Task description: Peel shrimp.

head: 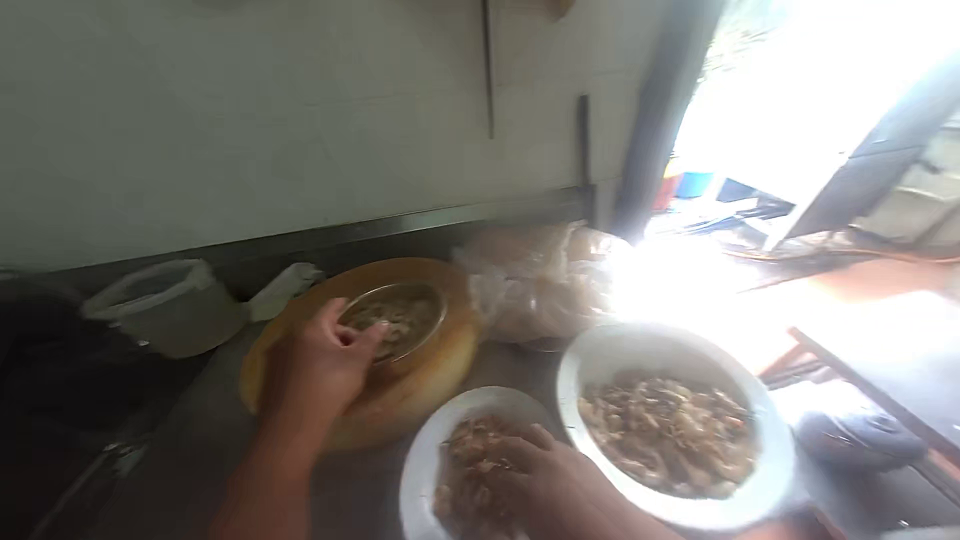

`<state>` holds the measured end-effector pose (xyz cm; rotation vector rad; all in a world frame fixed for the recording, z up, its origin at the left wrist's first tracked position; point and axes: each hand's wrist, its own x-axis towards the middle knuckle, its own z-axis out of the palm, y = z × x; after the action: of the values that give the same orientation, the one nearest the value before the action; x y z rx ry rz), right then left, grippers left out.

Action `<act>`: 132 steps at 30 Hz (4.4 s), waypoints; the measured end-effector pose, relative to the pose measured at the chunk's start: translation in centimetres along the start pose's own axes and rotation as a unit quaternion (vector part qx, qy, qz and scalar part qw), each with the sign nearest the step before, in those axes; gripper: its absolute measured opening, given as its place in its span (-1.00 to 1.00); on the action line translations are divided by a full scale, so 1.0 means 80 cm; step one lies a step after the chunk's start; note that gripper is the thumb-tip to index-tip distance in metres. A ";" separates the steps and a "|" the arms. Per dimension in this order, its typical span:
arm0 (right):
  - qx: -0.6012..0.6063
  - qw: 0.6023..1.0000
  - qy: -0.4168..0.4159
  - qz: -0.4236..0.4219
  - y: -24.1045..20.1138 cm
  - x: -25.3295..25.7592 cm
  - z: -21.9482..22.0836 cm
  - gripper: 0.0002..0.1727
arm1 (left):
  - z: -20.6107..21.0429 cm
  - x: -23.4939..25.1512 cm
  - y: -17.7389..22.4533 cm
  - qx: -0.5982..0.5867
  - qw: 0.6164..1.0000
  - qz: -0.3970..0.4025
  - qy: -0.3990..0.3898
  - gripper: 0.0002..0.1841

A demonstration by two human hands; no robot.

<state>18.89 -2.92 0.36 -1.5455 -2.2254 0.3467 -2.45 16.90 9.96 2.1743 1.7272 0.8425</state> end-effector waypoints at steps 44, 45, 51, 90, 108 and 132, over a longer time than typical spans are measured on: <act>0.042 0.996 -0.074 0.040 0.057 -0.002 -0.138 -0.70 | 0.113 -0.171 0.075 -0.210 0.940 0.251 -0.102 -0.67; 0.030 0.997 -0.064 0.030 0.051 0.001 -0.130 -0.69 | 0.112 -0.172 0.071 -0.210 0.942 0.245 -0.096 -0.69; 0.021 0.997 0.073 -0.022 0.022 0.013 -0.071 -0.72 | 0.098 -0.182 0.024 -0.265 0.945 0.172 -0.085 -0.76; 0.385 0.900 0.197 0.061 0.011 0.023 0.018 -0.83 | 0.100 -0.213 0.003 -0.272 0.952 0.139 0.026 -0.81; 0.520 0.830 0.197 0.044 0.008 0.023 0.019 -0.71 | 0.082 -0.221 0.023 -0.557 0.805 -0.105 -0.175 -0.78; 0.576 0.803 0.091 0.119 0.029 0.014 0.004 -0.87 | 0.060 -0.178 -0.020 -0.455 0.876 0.031 -0.156 -0.81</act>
<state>20.31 -1.03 -0.72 -1.0308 -1.1521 1.2672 -2.88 4.63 1.16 1.5792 0.8253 0.9778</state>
